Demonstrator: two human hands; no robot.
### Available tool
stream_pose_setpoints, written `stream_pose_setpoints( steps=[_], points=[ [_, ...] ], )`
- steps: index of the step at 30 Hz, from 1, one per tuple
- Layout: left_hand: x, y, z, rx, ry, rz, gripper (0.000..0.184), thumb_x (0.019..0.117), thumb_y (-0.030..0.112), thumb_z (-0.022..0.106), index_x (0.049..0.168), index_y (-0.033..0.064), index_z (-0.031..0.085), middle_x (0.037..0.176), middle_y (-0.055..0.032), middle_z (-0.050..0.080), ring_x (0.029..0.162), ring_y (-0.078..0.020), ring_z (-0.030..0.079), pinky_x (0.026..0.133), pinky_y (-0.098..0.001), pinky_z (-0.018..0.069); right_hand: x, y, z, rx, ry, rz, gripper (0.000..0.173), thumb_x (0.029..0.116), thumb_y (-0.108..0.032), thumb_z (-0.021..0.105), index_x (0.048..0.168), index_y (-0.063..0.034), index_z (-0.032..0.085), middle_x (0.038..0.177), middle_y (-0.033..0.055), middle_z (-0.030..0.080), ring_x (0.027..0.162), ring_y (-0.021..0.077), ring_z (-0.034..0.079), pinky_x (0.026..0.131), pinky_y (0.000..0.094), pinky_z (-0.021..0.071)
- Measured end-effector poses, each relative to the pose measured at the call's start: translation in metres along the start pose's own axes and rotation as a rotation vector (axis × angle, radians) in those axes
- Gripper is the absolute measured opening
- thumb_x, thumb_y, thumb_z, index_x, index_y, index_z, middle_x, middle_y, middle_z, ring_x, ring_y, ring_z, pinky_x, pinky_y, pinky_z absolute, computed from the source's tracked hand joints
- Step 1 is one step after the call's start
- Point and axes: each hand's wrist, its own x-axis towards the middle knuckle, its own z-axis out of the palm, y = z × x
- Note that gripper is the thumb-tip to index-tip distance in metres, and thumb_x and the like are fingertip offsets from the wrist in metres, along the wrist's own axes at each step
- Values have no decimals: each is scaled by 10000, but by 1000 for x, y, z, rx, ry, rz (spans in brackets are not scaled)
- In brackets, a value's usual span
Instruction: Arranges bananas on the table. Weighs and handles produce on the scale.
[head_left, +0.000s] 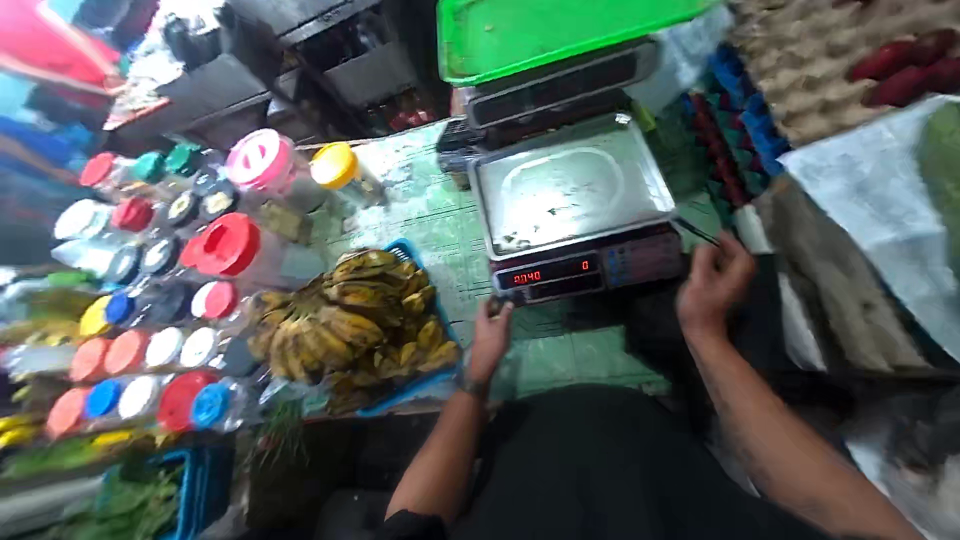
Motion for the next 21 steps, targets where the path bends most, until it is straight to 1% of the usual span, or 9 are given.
stream_pose_setpoints(
  steps=[3,5,6,8,10,12,16,18,21],
  points=[
    [-55,-43,-23,-27,-64,-180,462,1077,344,519,1428,45,533,1227,-157,677,999,-241,703,838,-423,599,-74,12,3,-126,-302,-136,460,1025,-234,573,1317,121,557,1316,321,580,1229,356,595,1064,432,501],
    [-96,-58,-36,77,-151,-237,450,1070,324,532,1398,17,552,1215,-170,682,1012,-246,701,894,-432,582,-108,12,8,-144,-508,-180,410,1014,-236,583,1244,101,628,1105,288,689,980,336,704,894,487,579],
    [-114,-56,-46,161,-206,-187,444,1047,303,577,1386,17,576,1234,-171,684,1062,-245,694,963,-440,561,-116,12,13,-116,-607,-193,403,1001,-252,584,1216,81,656,991,243,719,848,295,723,792,481,605],
    [-147,-34,-77,207,-239,-6,409,1023,284,622,1351,40,615,1204,-123,703,1055,-191,695,969,-404,564,-119,3,26,-29,-797,-199,391,988,-275,599,1197,43,688,907,162,739,745,199,721,716,406,621],
    [-174,6,-123,105,-63,201,343,1026,220,608,1305,20,636,1121,-95,732,960,-173,727,879,-386,618,-107,-31,47,54,-936,-243,384,1004,-306,600,1201,12,687,935,110,739,764,132,716,723,340,628],
    [-186,39,-175,-6,256,396,294,1043,152,548,1270,-14,634,1042,-93,735,864,-181,724,798,-383,631,-83,-92,74,82,-1046,-366,411,1035,-341,558,1203,11,685,1029,128,732,853,150,714,796,375,622],
    [-188,42,-241,-296,887,507,239,1064,152,522,1248,38,624,900,-42,700,746,-144,686,724,-340,610,-76,-252,158,102,-1127,-738,351,1050,-322,516,1183,-62,712,1086,94,693,964,172,672,862,415,573],
    [-183,31,-240,-460,998,598,230,1074,140,464,1226,42,605,841,-24,676,702,-142,676,692,-341,615,-92,-315,217,48,-1190,-890,314,1038,-273,576,1275,-93,677,1216,135,671,1106,283,660,946,524,550],
    [-177,7,-201,-594,942,586,222,1059,83,438,1173,-42,581,821,-61,664,689,-164,666,681,-362,612,-117,-359,316,-306,-1383,-912,571,1005,-338,640,1527,-180,470,1457,199,542,1338,419,520,1076,662,422]
  ],
)
